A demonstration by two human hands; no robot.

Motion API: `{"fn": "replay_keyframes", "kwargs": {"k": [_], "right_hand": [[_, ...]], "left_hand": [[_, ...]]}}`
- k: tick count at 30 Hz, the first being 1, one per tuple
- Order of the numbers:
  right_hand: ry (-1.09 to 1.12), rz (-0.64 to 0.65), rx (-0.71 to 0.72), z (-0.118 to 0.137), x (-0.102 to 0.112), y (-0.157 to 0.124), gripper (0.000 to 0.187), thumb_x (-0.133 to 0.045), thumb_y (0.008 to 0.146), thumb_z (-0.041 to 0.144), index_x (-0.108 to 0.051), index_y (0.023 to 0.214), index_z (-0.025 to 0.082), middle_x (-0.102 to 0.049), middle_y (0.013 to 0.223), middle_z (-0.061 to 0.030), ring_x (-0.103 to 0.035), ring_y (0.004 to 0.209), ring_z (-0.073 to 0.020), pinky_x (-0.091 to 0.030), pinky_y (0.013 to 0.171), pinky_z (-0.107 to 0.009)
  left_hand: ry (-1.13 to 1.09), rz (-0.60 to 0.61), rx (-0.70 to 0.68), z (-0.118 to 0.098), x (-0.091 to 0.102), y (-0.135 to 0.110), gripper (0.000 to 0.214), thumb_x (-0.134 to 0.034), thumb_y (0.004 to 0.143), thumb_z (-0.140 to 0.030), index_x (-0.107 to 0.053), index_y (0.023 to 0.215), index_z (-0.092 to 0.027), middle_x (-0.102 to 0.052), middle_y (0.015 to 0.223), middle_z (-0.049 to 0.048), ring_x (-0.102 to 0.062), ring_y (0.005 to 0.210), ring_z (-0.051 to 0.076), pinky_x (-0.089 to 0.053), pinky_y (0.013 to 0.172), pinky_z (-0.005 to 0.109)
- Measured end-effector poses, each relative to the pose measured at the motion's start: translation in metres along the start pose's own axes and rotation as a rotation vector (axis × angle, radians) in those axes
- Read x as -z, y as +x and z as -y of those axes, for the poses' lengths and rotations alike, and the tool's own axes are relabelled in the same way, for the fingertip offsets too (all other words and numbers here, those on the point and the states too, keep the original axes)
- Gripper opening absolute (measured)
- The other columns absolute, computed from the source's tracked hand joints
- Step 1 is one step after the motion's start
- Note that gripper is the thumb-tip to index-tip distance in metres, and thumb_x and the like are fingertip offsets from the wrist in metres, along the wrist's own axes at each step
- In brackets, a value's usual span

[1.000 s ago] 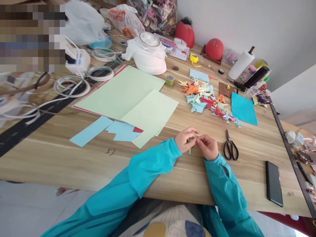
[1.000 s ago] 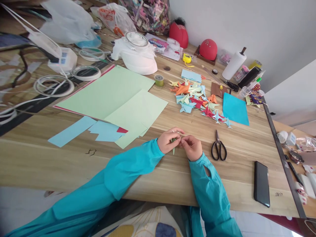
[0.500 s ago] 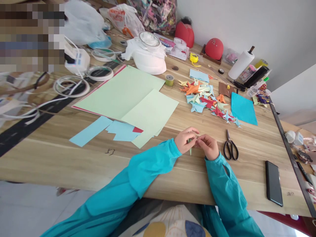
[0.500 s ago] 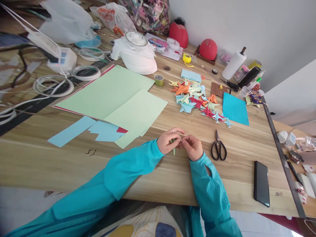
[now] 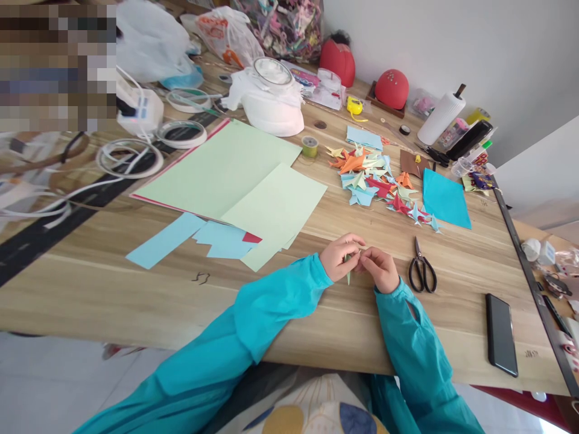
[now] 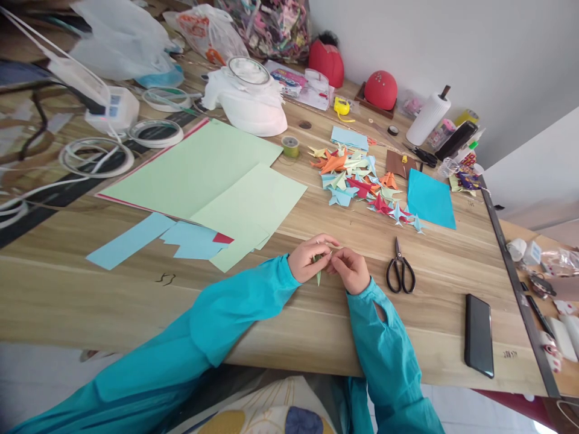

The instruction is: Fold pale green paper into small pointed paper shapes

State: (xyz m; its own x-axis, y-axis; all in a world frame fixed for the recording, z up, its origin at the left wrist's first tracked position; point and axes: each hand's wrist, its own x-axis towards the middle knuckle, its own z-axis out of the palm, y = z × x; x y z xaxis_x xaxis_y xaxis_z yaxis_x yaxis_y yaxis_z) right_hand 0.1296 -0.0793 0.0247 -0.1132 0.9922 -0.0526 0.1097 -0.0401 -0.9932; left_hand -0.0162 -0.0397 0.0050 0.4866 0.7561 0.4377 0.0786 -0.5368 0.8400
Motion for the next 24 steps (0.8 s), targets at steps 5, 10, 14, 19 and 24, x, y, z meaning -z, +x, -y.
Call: {"fn": "replay_keyframes", "kwargs": {"k": [5, 10, 14, 19, 24], "right_hand": [[0.008, 0.011, 0.029, 0.002, 0.0008, -0.0003, 0.027, -0.06, 0.073, 0.042, -0.056, 0.063, 0.018, -0.061, 0.054, -0.0001, -0.056, 0.05, -0.0119, -0.048, 0.052, -0.026], [0.02, 0.004, 0.024, 0.0015, 0.0004, -0.0001, 0.026, -0.061, 0.072, 0.041, -0.055, 0.061, 0.018, -0.061, 0.053, 0.0, -0.056, 0.05, -0.0121, -0.048, 0.052, -0.026], [0.043, 0.0, 0.004, 0.0007, 0.0014, 0.0, 0.027, -0.061, 0.072, 0.041, -0.055, 0.06, 0.018, -0.061, 0.053, 0.0, -0.056, 0.05, -0.0124, -0.047, 0.052, -0.026], [0.032, 0.017, 0.008, 0.0003, 0.0024, 0.0003, 0.03, -0.059, 0.074, 0.044, -0.055, 0.058, 0.018, -0.06, 0.052, -0.0003, -0.054, 0.048, -0.0124, -0.046, 0.051, -0.026], [0.064, 0.058, -0.007, -0.0021, 0.0019, 0.0009, 0.029, -0.06, 0.073, 0.043, -0.054, 0.059, 0.018, -0.06, 0.052, -0.0001, -0.054, 0.048, -0.0129, -0.046, 0.051, -0.027]], "left_hand": [[-0.055, 0.036, 0.056, 0.0011, -0.0006, 0.0004, 0.02, -0.047, 0.077, -0.018, -0.049, 0.058, -0.017, -0.058, 0.099, 0.0088, -0.057, 0.086, 0.017, -0.046, 0.078, 0.03], [-0.088, 0.062, 0.107, -0.0005, -0.0004, 0.0011, 0.018, -0.048, 0.075, -0.017, -0.048, 0.057, -0.015, -0.058, 0.101, 0.0088, -0.056, 0.076, 0.015, -0.046, 0.072, 0.029], [-0.114, 0.066, 0.114, -0.003, -0.0008, 0.001, 0.018, -0.047, 0.075, -0.017, -0.047, 0.057, -0.015, -0.057, 0.102, 0.0095, -0.055, 0.071, 0.013, -0.044, 0.067, 0.027], [-0.137, 0.057, 0.087, -0.0026, -0.0022, 0.0009, 0.019, -0.047, 0.076, -0.017, -0.048, 0.057, -0.015, -0.057, 0.1, 0.0103, -0.056, 0.088, 0.018, -0.044, 0.075, 0.029], [-0.15, 0.051, 0.083, -0.0024, -0.0023, 0.0011, 0.021, -0.046, 0.077, -0.017, -0.049, 0.056, -0.015, -0.057, 0.101, 0.0111, -0.056, 0.093, 0.019, -0.044, 0.077, 0.029]]}}
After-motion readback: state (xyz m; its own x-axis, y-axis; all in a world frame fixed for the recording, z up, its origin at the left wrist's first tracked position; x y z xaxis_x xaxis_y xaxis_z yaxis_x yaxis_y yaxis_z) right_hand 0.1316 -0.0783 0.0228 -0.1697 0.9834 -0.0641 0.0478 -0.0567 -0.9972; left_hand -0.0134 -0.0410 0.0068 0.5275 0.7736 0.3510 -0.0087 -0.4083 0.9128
